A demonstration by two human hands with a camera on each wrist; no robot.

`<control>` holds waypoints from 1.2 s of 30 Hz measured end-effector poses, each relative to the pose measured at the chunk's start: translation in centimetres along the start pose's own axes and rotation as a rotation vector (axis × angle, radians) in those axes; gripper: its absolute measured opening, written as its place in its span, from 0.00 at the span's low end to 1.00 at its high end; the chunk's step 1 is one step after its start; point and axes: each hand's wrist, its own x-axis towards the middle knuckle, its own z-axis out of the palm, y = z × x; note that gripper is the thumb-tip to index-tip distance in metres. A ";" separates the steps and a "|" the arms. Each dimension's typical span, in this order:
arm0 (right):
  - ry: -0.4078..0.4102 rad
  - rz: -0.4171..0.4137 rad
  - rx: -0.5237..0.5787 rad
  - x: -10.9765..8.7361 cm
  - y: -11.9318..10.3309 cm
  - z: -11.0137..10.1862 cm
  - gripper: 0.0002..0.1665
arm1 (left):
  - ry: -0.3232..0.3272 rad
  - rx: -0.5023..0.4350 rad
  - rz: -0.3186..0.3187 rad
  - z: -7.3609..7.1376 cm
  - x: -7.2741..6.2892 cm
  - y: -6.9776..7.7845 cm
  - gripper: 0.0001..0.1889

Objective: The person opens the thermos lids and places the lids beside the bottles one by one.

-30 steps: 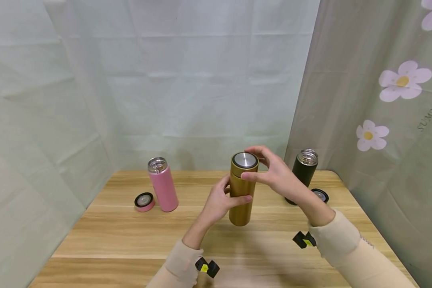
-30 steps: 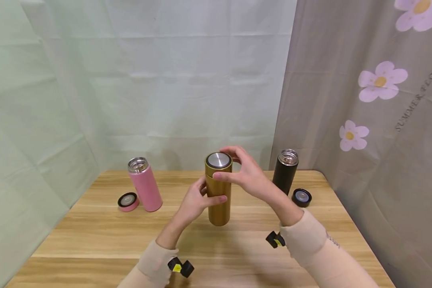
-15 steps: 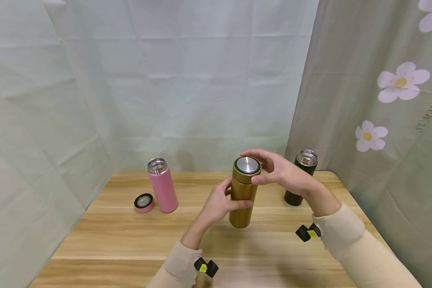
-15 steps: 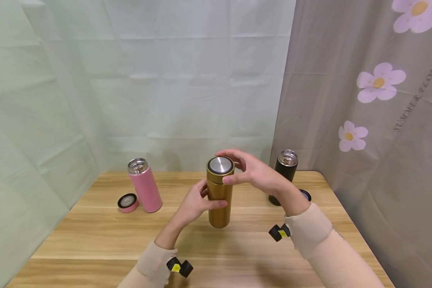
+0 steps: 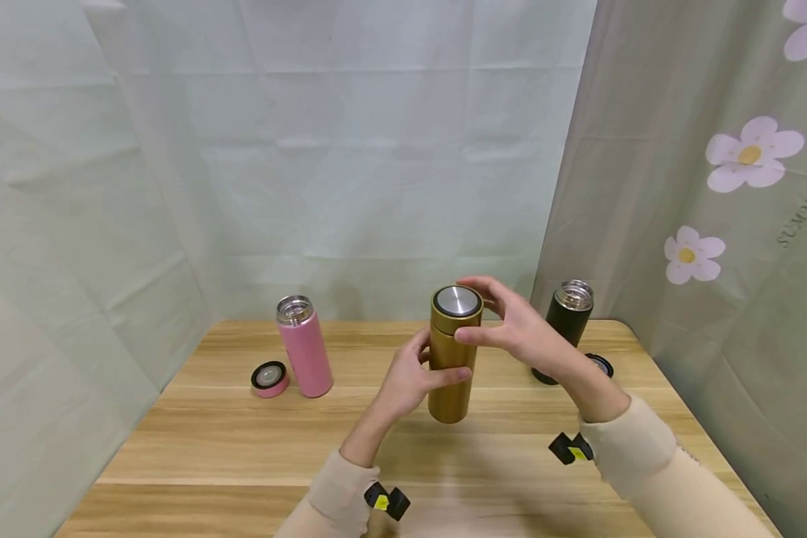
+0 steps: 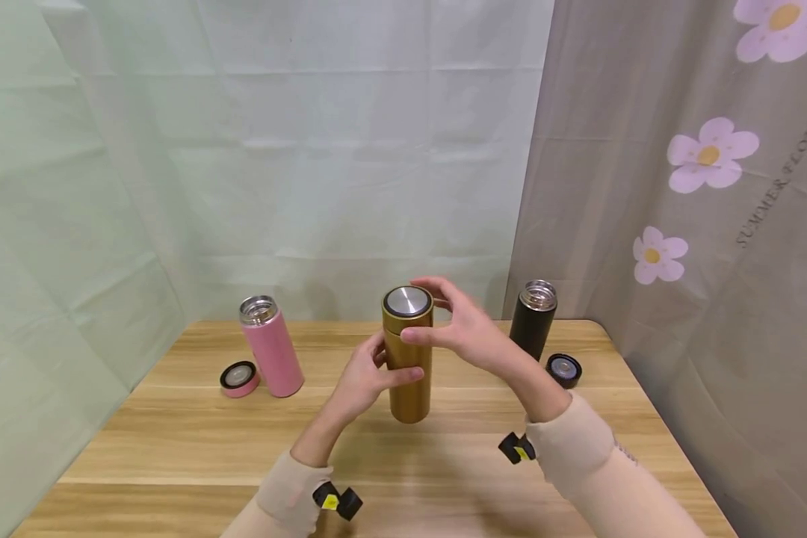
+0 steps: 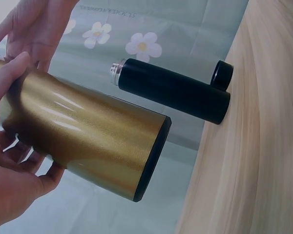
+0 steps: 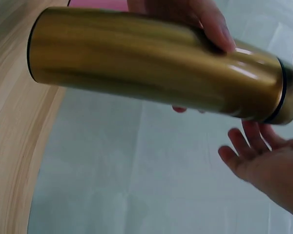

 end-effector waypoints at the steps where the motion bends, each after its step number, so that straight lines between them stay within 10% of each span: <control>1: 0.018 -0.001 -0.009 0.0 -0.1 0.2 0.45 | 0.005 -0.003 0.001 0.0 0.0 0.0 0.35; 8: 0.054 -0.004 -0.020 0.0 -0.3 0.4 0.42 | 0.014 0.006 0.004 0.0 0.1 -0.1 0.35; 26: -0.183 0.024 0.091 0.3 0.2 -1.7 0.40 | -0.074 0.011 0.018 -0.1 -0.1 0.0 0.34; 36: 0.001 0.006 0.054 -0.3 0.3 0.5 0.43 | 0.018 0.023 0.001 0.1 0.1 -0.1 0.35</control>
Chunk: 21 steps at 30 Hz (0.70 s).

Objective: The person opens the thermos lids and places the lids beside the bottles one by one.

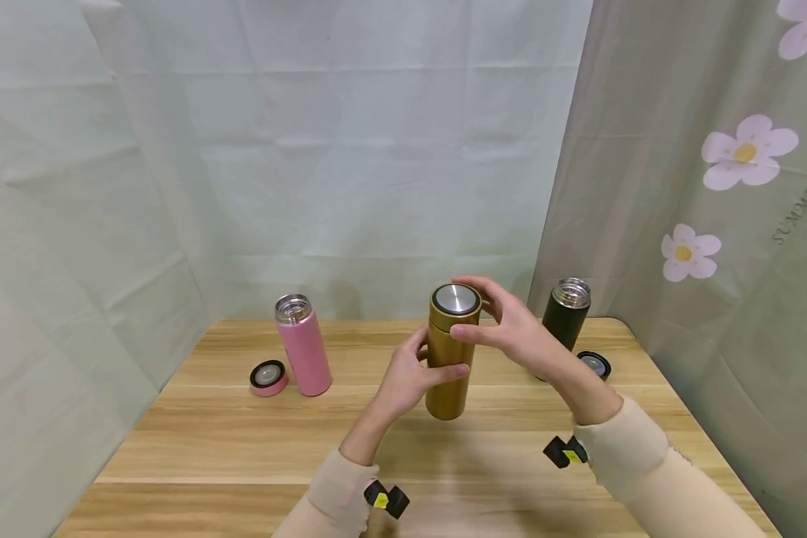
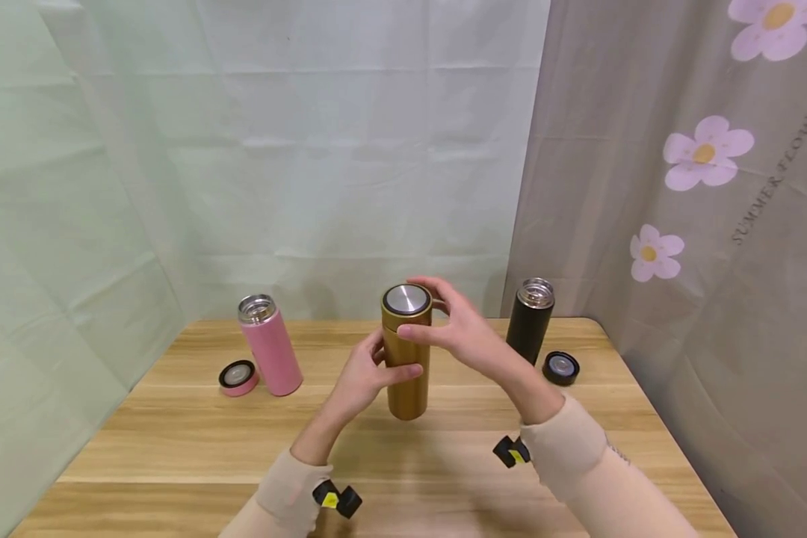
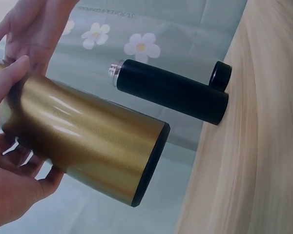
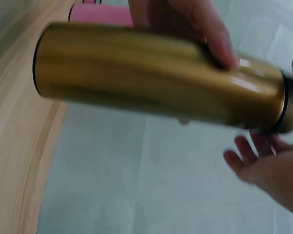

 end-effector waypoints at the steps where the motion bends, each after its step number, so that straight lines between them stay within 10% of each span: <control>1: 0.024 -0.007 -0.004 0.0 0.0 0.3 0.43 | 0.009 0.002 -0.002 0.0 0.0 0.0 0.36; 9: 0.085 0.001 0.027 0.0 -0.1 1.0 0.41 | -0.006 -0.002 0.007 0.0 0.0 -0.2 0.36; 21: -0.193 0.014 0.135 0.7 0.1 -1.8 0.41 | -0.091 0.001 0.061 -0.3 0.0 0.0 0.34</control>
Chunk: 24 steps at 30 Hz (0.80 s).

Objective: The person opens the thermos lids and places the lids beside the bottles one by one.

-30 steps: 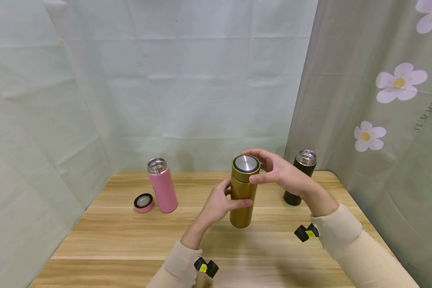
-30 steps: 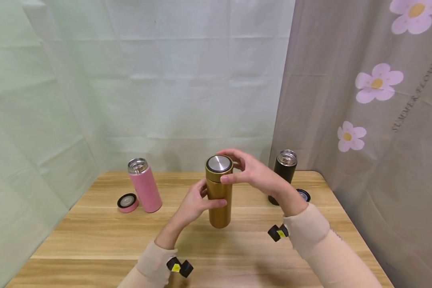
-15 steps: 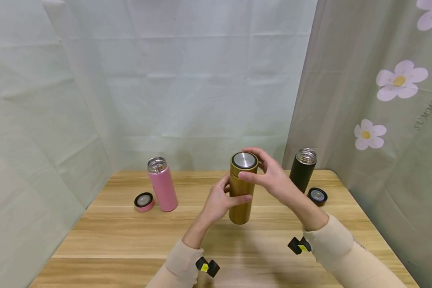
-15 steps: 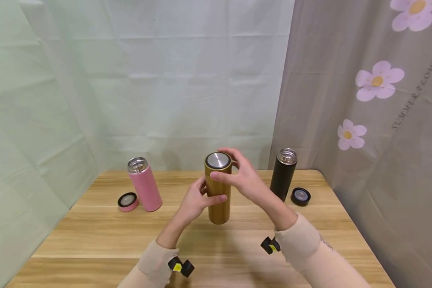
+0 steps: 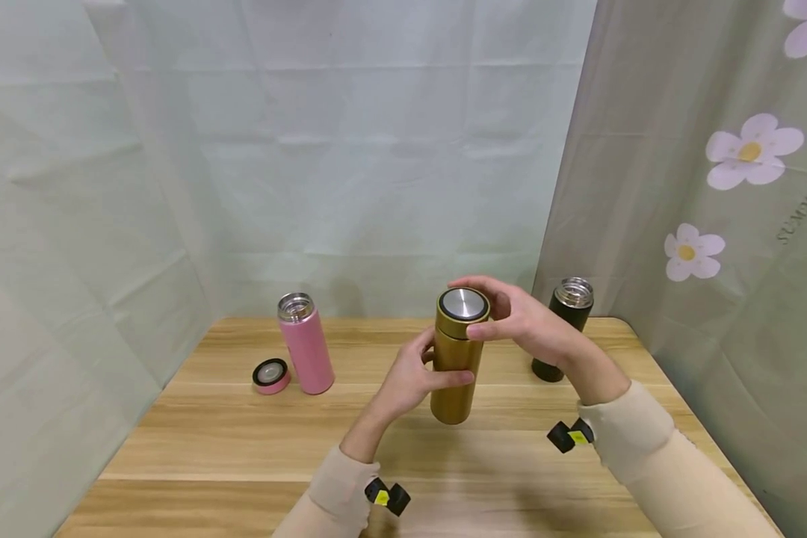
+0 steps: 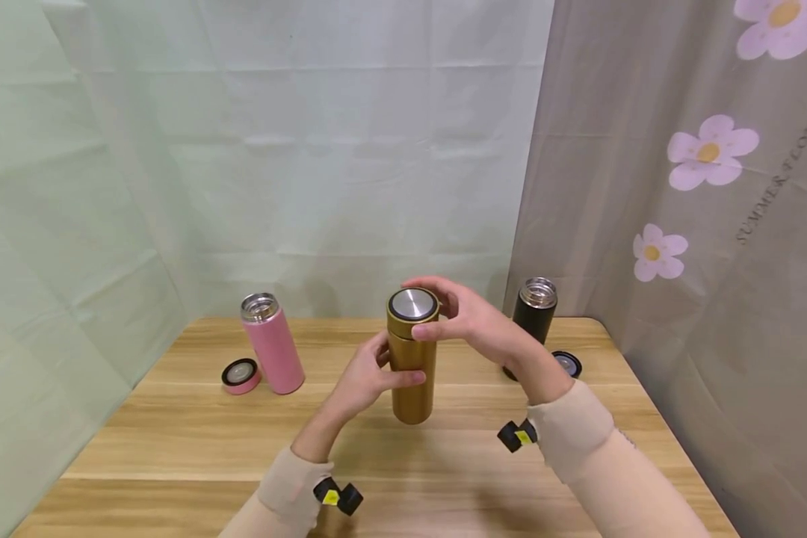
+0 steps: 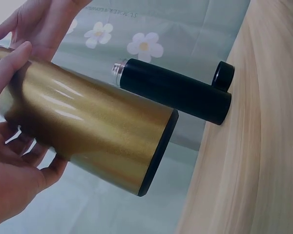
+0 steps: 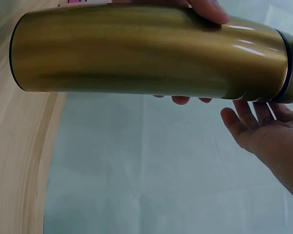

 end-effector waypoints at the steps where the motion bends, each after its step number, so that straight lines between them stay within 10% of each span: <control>1: -0.002 0.002 0.005 0.0 0.0 0.0 0.41 | 0.001 -0.004 -0.001 0.0 0.0 0.0 0.34; 13: 0.276 -0.022 -0.156 -0.1 0.0 2.8 0.44 | 0.093 -0.011 -0.075 0.1 -0.1 0.0 0.35; 24: 0.188 -0.004 -0.083 -0.2 -0.2 1.7 0.39 | 0.041 -0.004 -0.053 -0.1 -0.2 0.0 0.34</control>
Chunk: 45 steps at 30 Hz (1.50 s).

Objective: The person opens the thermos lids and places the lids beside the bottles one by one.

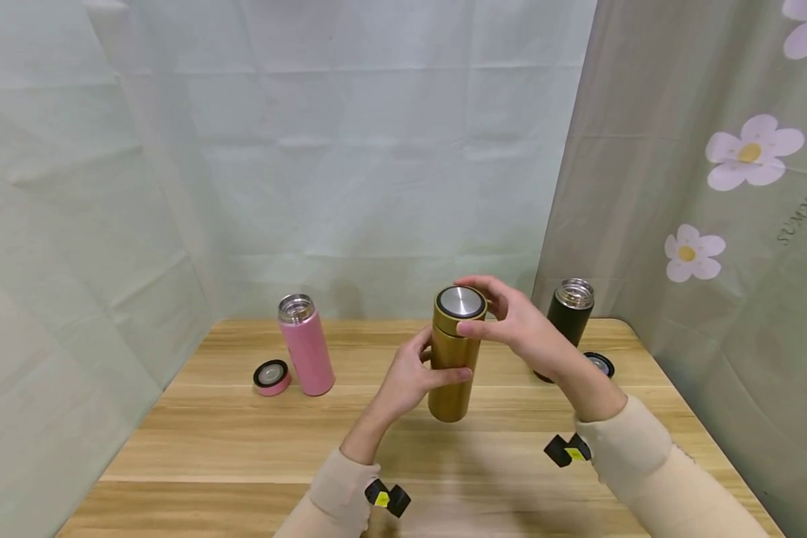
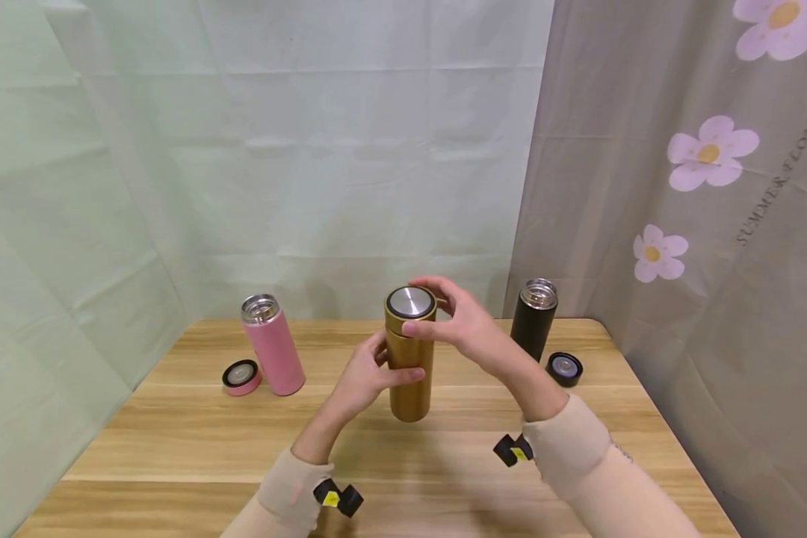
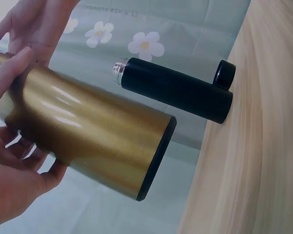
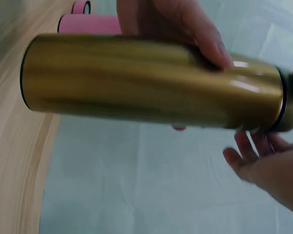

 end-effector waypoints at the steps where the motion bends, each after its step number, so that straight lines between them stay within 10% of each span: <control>1: -0.027 -0.002 0.009 0.0 0.0 -0.3 0.39 | -0.010 -0.003 0.007 0.0 0.0 0.0 0.34; 11: -0.226 -0.019 0.139 0.5 0.6 -2.0 0.39 | -0.073 -0.007 0.029 -0.1 0.1 0.0 0.34; 28: 0.073 -0.017 -0.022 0.1 0.0 1.0 0.41 | 0.032 -0.007 0.006 0.1 0.1 -0.1 0.34; 45: -0.192 -0.018 0.053 0.4 0.5 -1.8 0.38 | -0.053 0.011 0.056 -0.1 0.1 0.2 0.33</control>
